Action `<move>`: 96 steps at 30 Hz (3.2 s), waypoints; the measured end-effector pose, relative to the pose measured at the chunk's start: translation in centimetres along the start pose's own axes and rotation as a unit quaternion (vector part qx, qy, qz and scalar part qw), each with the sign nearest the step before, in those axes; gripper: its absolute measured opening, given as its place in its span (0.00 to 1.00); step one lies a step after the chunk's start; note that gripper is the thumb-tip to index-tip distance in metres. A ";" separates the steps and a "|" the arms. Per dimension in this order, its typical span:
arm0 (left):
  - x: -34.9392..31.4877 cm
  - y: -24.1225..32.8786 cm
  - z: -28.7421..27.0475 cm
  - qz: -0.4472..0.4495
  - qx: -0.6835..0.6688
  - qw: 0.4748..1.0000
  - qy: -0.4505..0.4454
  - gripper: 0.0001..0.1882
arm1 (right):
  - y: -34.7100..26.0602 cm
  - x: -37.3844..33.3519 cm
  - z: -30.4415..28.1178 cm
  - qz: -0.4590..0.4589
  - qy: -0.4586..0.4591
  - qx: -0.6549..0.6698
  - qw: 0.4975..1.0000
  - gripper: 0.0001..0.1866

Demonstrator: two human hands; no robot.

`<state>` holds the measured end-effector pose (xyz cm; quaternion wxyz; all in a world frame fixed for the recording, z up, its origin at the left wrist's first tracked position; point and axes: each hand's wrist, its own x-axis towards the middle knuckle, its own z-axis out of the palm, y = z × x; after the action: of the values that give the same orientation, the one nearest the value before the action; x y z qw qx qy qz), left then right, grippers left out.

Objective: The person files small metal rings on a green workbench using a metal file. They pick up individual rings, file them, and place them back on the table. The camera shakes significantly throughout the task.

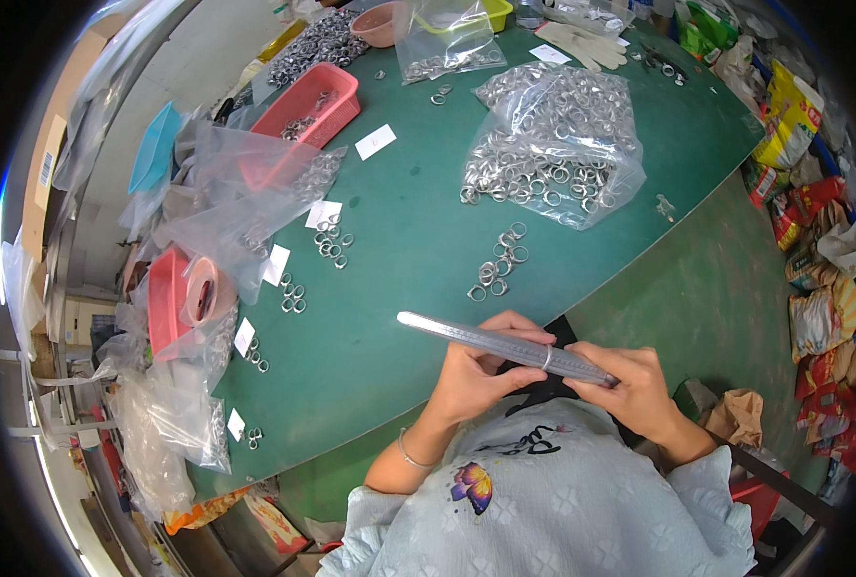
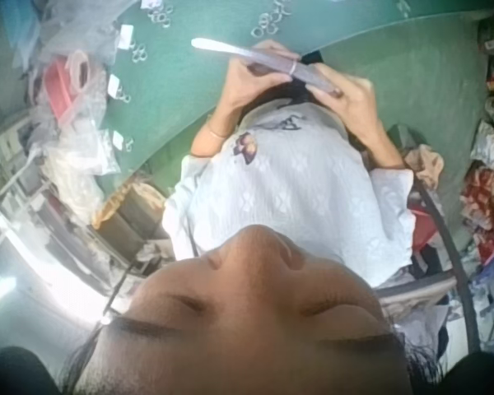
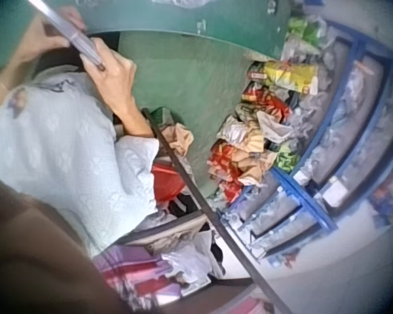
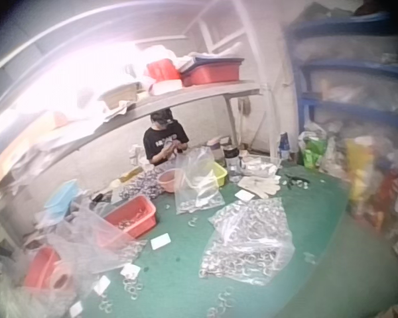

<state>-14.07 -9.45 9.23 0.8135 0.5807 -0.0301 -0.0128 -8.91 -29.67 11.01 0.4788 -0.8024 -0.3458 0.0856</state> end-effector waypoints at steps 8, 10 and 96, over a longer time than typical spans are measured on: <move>-0.1 -0.8 -0.5 0.030 0.020 0.999 0.006 0.18 | -0.3 0.0 0.3 -0.024 0.019 -0.018 0.999 0.17; -0.1 -0.9 -0.8 0.038 0.052 0.998 -0.007 0.19 | -0.3 0.0 0.4 -0.028 0.016 -0.022 0.999 0.17; 11.0 -3.7 -7.4 -0.027 0.066 0.989 0.130 0.16 | 8.6 -1.5 -0.2 0.224 0.132 0.116 0.958 0.10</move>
<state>-2.52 -4.32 3.69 0.7698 0.6303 0.0906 0.0432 -5.83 -33.35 3.74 0.5789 -0.8022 -0.0782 0.1234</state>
